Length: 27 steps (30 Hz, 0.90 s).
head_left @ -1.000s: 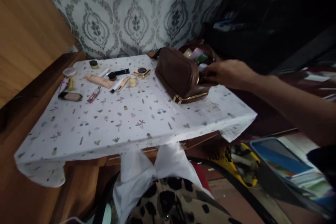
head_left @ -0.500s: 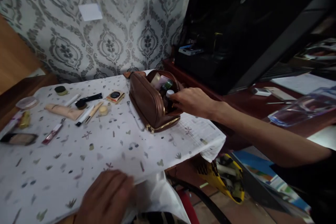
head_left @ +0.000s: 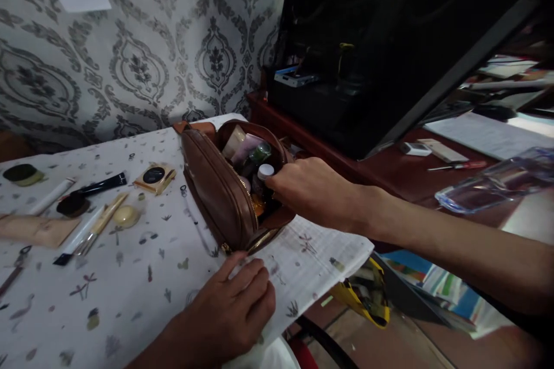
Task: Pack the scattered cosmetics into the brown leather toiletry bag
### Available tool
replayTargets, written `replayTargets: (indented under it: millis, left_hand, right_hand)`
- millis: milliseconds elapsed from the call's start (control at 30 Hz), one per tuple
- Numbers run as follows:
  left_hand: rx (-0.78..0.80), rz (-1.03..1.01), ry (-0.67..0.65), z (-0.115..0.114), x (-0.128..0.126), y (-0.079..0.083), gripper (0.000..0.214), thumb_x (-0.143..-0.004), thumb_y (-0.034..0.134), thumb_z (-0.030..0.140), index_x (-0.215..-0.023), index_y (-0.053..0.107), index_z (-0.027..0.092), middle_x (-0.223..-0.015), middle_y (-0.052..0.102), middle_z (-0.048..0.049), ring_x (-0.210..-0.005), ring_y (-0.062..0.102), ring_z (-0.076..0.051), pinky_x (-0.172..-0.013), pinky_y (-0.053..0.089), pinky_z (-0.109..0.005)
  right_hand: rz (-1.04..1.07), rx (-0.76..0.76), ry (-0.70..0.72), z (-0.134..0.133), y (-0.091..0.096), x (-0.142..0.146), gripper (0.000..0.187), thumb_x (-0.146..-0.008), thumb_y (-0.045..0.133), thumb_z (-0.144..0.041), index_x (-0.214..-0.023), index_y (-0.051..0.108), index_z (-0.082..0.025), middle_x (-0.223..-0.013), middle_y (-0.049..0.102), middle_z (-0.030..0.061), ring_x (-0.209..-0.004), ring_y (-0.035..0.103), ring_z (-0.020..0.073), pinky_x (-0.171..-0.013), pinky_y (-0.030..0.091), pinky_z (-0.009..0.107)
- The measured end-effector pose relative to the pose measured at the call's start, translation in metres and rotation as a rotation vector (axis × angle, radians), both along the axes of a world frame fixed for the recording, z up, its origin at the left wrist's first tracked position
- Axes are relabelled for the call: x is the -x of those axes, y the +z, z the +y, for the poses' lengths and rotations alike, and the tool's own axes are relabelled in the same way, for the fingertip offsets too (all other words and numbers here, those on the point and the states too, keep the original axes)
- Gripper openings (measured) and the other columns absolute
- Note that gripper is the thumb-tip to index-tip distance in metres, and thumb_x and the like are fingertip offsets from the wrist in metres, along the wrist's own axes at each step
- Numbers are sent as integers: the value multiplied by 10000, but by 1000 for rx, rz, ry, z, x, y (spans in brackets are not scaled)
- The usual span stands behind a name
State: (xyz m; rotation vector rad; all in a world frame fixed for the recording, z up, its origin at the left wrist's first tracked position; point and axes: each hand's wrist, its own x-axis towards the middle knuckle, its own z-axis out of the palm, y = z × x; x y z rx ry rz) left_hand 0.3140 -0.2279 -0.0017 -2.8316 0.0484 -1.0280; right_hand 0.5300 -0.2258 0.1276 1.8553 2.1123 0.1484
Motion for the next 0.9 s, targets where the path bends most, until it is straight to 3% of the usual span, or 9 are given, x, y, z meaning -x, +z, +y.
replayTargets:
  millis: [133, 333, 567, 767, 900]
  left_hand:
    - [96, -8, -11, -1, -4, -16, 277, -1009, 402, 114, -943, 670, 123, -942, 723, -80, -984, 656, -192, -990, 525, -382]
    - [184, -7, -7, 0, -6, -14, 290, -1012, 392, 123, -934, 672, 107, -924, 716, -85, -932, 662, -200, -938, 549, -360]
    - [200, -10, -19, 3, -6, -16, 304, -1016, 388, 119, -926, 678, 115, -924, 727, -79, -942, 655, -186, -942, 545, -337]
    - [201, 3, -19, 4, -7, -18, 311, -1016, 385, 112, -913, 679, 116, -916, 728, -75, -945, 659, -176, -962, 533, -321]
    - [201, -4, -14, 4, -6, -19, 286, -1006, 408, 105, -919, 680, 122, -926, 732, -66, -957, 664, -175, -984, 525, -322]
  right_hand:
    - [27, 9, 23, -5, -2, -4, 114, -929, 575, -138, -924, 688, -153, -821, 738, 95, -769, 720, 246, -561, 323, 274]
    - [63, -65, 63, -16, -8, -9, 127, -869, 630, -79, -973, 641, -152, -845, 703, 46, -639, 630, 142, -506, 161, 296]
    - [29, -129, 295, -19, -19, -25, 266, -796, 622, -30, -1016, 663, -175, -1032, 654, 36, -530, 471, 62, -503, 144, 281]
    - [-61, -208, 354, -21, -22, -31, 126, -805, 571, -29, -817, 634, -137, -947, 633, 63, -553, 444, 86, -520, 131, 310]
    - [-23, -217, 366, -22, -23, -33, 154, -810, 577, -30, -899, 632, -143, -922, 633, 47, -548, 450, 86, -521, 160, 299]
